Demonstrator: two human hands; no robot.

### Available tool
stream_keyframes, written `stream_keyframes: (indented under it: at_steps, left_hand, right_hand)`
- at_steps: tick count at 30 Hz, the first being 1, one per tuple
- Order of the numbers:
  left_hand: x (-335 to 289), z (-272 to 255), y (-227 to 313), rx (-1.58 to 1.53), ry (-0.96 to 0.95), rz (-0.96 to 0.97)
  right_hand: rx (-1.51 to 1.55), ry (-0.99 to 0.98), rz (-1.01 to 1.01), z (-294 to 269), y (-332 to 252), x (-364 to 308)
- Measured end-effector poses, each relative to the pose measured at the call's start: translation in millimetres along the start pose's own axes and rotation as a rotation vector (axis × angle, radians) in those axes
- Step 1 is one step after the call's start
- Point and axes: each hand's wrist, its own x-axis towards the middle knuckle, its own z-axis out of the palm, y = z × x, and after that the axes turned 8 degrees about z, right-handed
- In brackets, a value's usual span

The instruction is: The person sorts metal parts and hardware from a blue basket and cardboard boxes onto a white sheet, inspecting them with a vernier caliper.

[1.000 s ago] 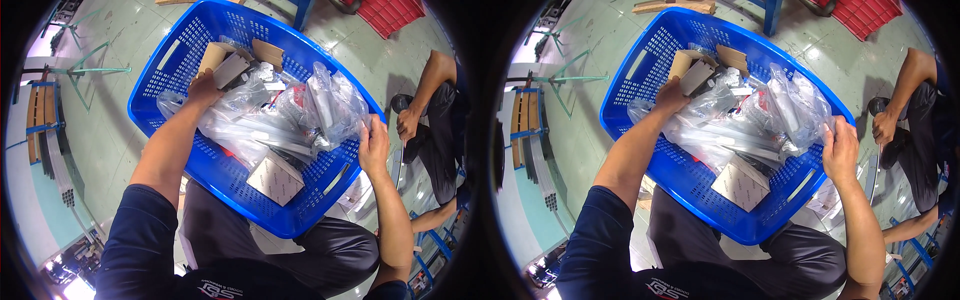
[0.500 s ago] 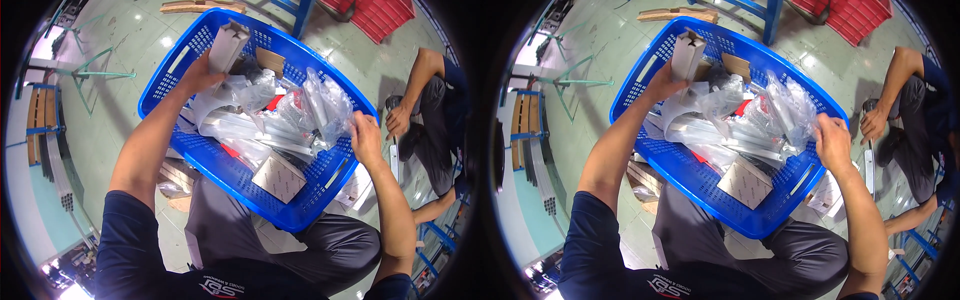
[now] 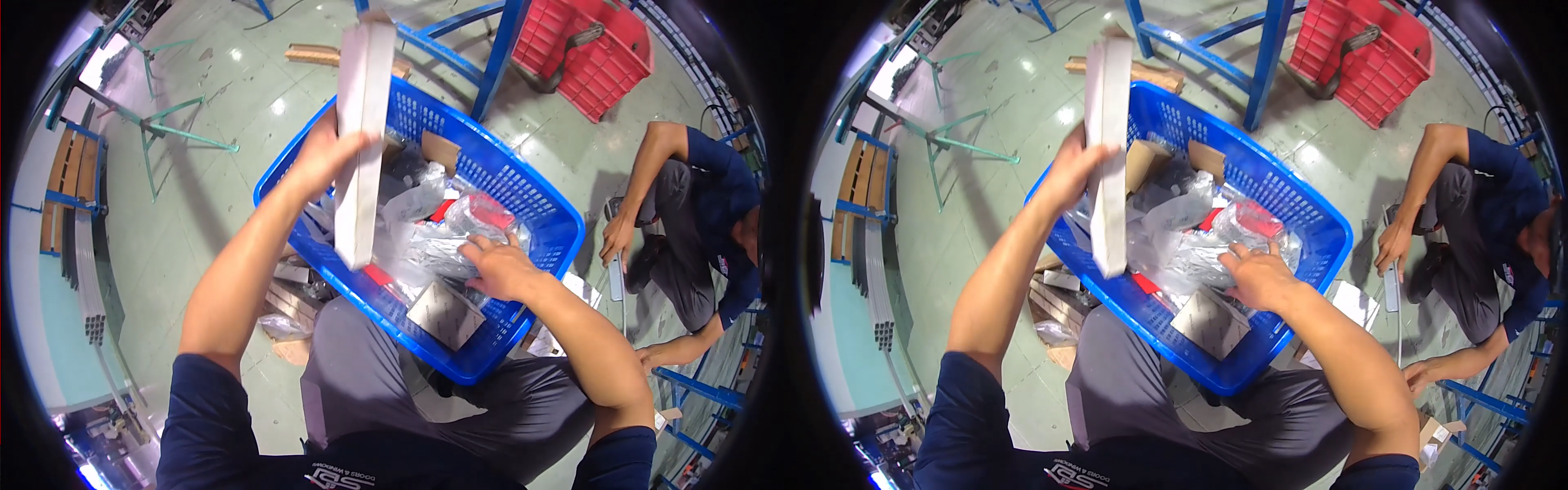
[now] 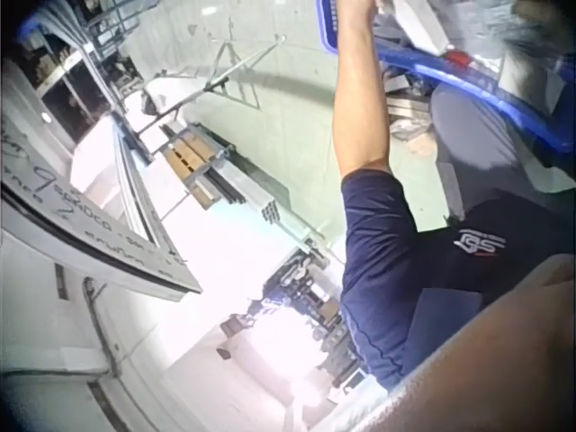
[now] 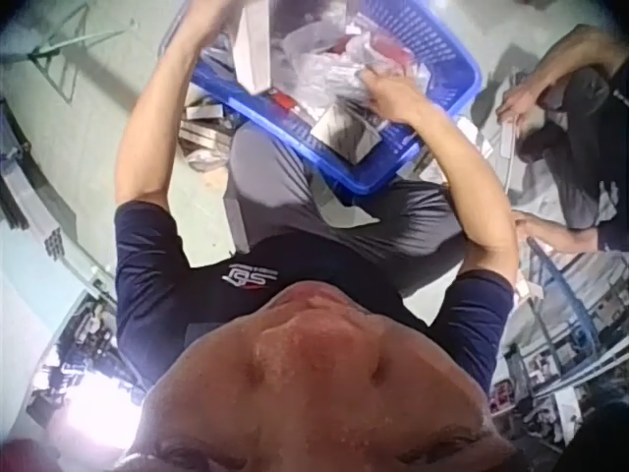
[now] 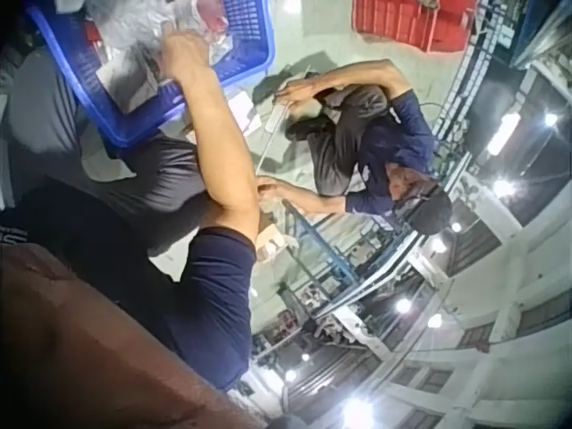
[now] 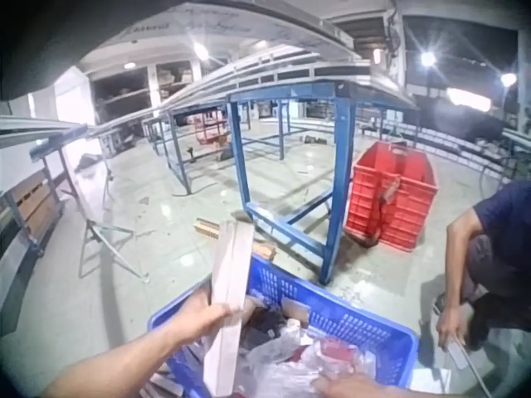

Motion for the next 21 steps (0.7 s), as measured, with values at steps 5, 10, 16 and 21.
stream_keyframes:
  at_steps: [5, 10, 16, 21]
  left_hand:
    - [-85.7, 55.0, 68.0, -0.047, -0.421, -0.222]
    - [-179.1, 54.1, 95.5, -0.08, -0.673, -0.56]
    - [-199.6, 57.6, 95.4, 0.159, -0.769, -0.663]
    - [-212.6, 17.0, 114.4, 0.382, -0.583, -0.581]
  right_hand:
    - [0.853, 0.485, 0.256, -113.0, -11.0, -39.6]
    - [0.797, 0.501, -0.057, -85.0, -109.7, -66.4]
    - [1.068, 0.487, 0.222, -9.5, -125.8, -68.8]
    - [1.064, 0.162, 0.284, -14.0, -135.5, -30.4]
